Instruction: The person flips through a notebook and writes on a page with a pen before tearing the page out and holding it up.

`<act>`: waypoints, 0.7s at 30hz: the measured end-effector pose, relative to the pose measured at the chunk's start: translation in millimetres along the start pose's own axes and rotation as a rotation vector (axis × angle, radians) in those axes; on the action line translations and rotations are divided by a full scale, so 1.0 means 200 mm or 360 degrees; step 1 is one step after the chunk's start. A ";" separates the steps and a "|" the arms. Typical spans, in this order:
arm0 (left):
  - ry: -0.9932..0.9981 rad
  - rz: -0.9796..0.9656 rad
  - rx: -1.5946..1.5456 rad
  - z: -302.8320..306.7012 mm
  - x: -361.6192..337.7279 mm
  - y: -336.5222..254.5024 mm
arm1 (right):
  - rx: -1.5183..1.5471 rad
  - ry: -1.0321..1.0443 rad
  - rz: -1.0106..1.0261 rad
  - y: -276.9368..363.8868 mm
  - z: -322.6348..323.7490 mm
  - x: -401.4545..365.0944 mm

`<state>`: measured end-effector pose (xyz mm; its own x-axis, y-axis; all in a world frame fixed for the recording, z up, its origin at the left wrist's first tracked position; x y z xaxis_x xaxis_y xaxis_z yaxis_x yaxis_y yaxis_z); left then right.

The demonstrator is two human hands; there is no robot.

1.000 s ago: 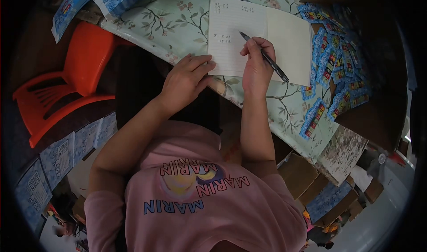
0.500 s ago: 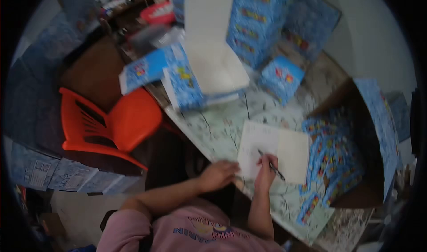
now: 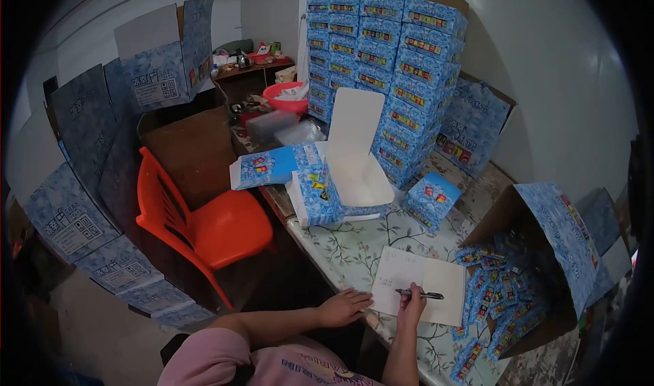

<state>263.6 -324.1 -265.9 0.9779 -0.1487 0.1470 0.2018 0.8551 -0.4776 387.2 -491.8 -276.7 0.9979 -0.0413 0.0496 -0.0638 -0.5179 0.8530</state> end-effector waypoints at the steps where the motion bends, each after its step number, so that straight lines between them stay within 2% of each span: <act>1: -0.0015 -0.0005 0.0003 0.00 0.00 0.00 | 0.0113 0.0027 0.0022 0.00 0.01 0.01; 5: -0.0057 -0.0029 0.0101 0.00 -0.01 0.00 | 0.0322 -0.0210 -0.0050 -0.01 0.04 0.02; 7: -0.0048 -0.0044 0.0083 0.00 -0.01 0.00 | 0.0287 -0.0135 -0.0083 -0.03 0.06 0.04; 11: -0.0100 -0.0071 0.0093 0.02 -0.01 0.00 | 0.0448 -0.0271 -0.0313 -0.03 0.11 0.09; 13: -0.0111 -0.0075 0.0093 0.03 -0.01 -0.01 | 0.0277 -0.0244 -0.0127 0.11 0.12 0.09; 14: -0.0126 -0.0078 0.0070 0.04 0.00 -0.01 | 0.0203 -0.0044 -0.0015 0.11 0.20 0.13; 16: -0.0132 -0.0063 0.0030 0.02 -0.02 -0.01 | -0.0101 -0.0053 0.0338 0.23 0.15 0.12; 19: -0.0135 -0.0052 0.0015 0.02 0.00 0.00 | -0.0450 -0.0005 0.0305 0.22 0.14 0.10; 21: -0.0176 -0.0045 0.0031 0.04 0.00 -0.02 | -0.1121 0.0233 0.0559 0.15 0.13 0.07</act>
<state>263.3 -323.2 -256.5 0.9595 -0.1181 0.2557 0.2272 0.8611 -0.4549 399.1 -530.9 -264.5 0.9147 0.0362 0.4024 -0.4025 0.1680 0.8999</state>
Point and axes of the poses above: each hand's wrist, its own x-axis towards the middle knuckle, its own z-axis out of the back of the hand, y = z × x, the point moved 3 cm from there along x, towards the middle knuckle, and after that the axes turned 12 degrees about z, right-handed, at the moved point
